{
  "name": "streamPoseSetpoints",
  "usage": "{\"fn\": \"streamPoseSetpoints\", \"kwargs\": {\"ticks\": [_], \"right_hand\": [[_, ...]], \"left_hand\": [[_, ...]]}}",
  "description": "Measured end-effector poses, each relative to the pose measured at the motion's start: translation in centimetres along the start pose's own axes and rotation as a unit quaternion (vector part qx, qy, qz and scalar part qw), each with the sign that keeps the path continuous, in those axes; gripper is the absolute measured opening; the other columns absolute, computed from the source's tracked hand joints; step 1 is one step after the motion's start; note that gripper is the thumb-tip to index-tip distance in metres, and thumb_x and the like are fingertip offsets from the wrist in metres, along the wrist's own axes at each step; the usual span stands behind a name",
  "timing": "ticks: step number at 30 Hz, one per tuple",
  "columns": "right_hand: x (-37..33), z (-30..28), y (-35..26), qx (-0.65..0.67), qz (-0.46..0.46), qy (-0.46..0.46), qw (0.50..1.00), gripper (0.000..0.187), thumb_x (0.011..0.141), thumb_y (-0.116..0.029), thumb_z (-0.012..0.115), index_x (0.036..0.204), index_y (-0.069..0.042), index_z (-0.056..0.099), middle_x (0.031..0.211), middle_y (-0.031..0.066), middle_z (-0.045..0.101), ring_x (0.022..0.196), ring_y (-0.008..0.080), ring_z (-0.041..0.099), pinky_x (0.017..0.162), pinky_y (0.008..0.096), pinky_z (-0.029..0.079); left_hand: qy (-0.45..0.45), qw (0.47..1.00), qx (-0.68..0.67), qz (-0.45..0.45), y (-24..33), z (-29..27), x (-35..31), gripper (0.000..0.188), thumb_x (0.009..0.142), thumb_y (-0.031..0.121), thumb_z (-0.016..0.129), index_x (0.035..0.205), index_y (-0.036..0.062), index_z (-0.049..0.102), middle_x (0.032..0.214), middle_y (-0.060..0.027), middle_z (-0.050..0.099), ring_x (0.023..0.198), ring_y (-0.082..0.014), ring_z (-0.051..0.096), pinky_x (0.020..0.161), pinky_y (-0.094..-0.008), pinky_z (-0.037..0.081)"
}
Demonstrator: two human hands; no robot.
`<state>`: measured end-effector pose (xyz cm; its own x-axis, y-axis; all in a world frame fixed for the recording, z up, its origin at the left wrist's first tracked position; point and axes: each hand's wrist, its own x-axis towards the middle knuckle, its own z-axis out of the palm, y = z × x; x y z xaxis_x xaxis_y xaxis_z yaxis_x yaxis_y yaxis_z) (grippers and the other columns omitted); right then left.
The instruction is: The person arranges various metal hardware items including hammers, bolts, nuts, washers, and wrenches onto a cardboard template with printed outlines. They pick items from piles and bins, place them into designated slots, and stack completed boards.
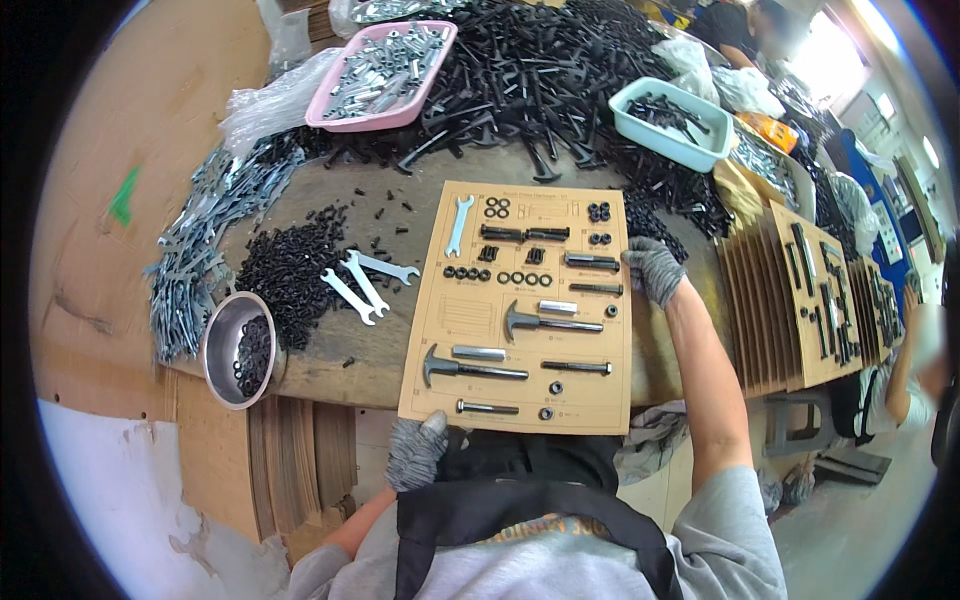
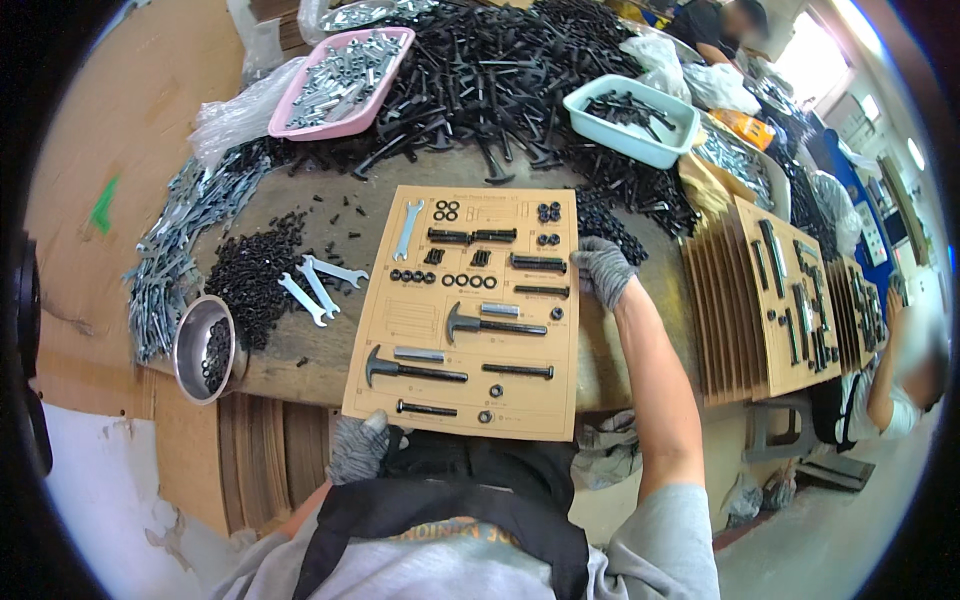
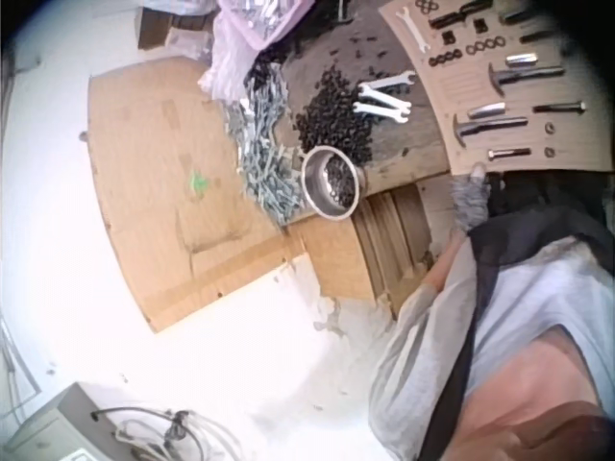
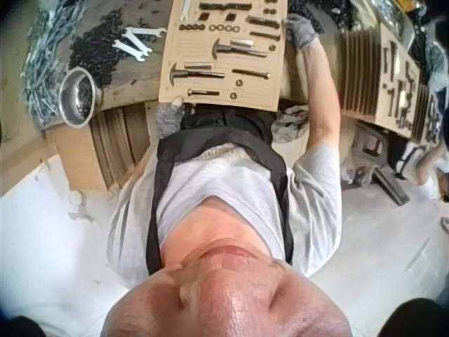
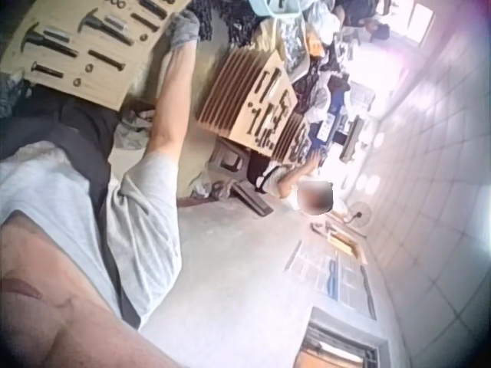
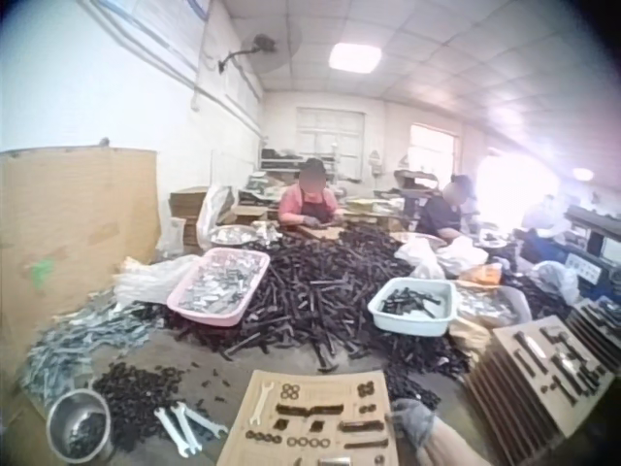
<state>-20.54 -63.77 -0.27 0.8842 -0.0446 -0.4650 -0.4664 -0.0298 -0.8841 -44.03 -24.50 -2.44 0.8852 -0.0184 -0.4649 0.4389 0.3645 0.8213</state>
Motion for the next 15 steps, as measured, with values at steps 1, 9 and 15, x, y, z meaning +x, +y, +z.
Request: {"fn": "streamPoseSetpoints", "kwargs": {"ticks": [1, 9, 15], "right_hand": [[-0.9, -0.5, 0.0, 0.008, -0.001, 0.019, 1.0, 0.018, 0.085, -0.007, 0.06, 0.104, -0.009, 0.061, 0.078, 0.001, 0.065, 0.061, 0.0122, 0.059, 0.053, 0.0272, 0.051], [-5.0, -2.2, -2.2, 0.086, -0.053, 0.08, 0.992, 0.015, 0.087, -0.006, 0.057, 0.101, -0.004, 0.061, 0.079, 0.0049, 0.064, 0.062, 0.0145, 0.061, 0.052, 0.0284, 0.052], [-7.7, -3.7, -4.6, 0.087, -0.074, 0.091, 0.989, 0.019, 0.088, -0.007, 0.056, 0.106, -0.003, 0.06, 0.087, 0.0072, 0.066, 0.072, 0.0172, 0.064, 0.062, 0.0314, 0.055]], "left_hand": [[-0.016, 1.0, -0.004, -0.009, 1.1, 0.8, 0.1, 0.047, 0.086, 0.025, 0.064, 0.123, 0.002, 0.047, 0.102, -0.0136, 0.063, 0.079, -0.0236, 0.065, 0.062, -0.0326, 0.057], [-0.066, 0.998, 0.01, 0.006, 5.7, 2.8, 0.6, 0.041, 0.09, 0.018, 0.059, 0.124, -0.001, 0.046, 0.104, -0.0147, 0.063, 0.085, -0.0235, 0.068, 0.061, -0.0284, 0.059], [-0.077, 0.996, 0.019, 0.029, 10.5, 4.7, 0.3, 0.046, 0.086, 0.017, 0.063, 0.126, 0.0004, 0.046, 0.098, -0.0132, 0.064, 0.073, -0.0183, 0.067, 0.054, -0.0243, 0.058]]}}
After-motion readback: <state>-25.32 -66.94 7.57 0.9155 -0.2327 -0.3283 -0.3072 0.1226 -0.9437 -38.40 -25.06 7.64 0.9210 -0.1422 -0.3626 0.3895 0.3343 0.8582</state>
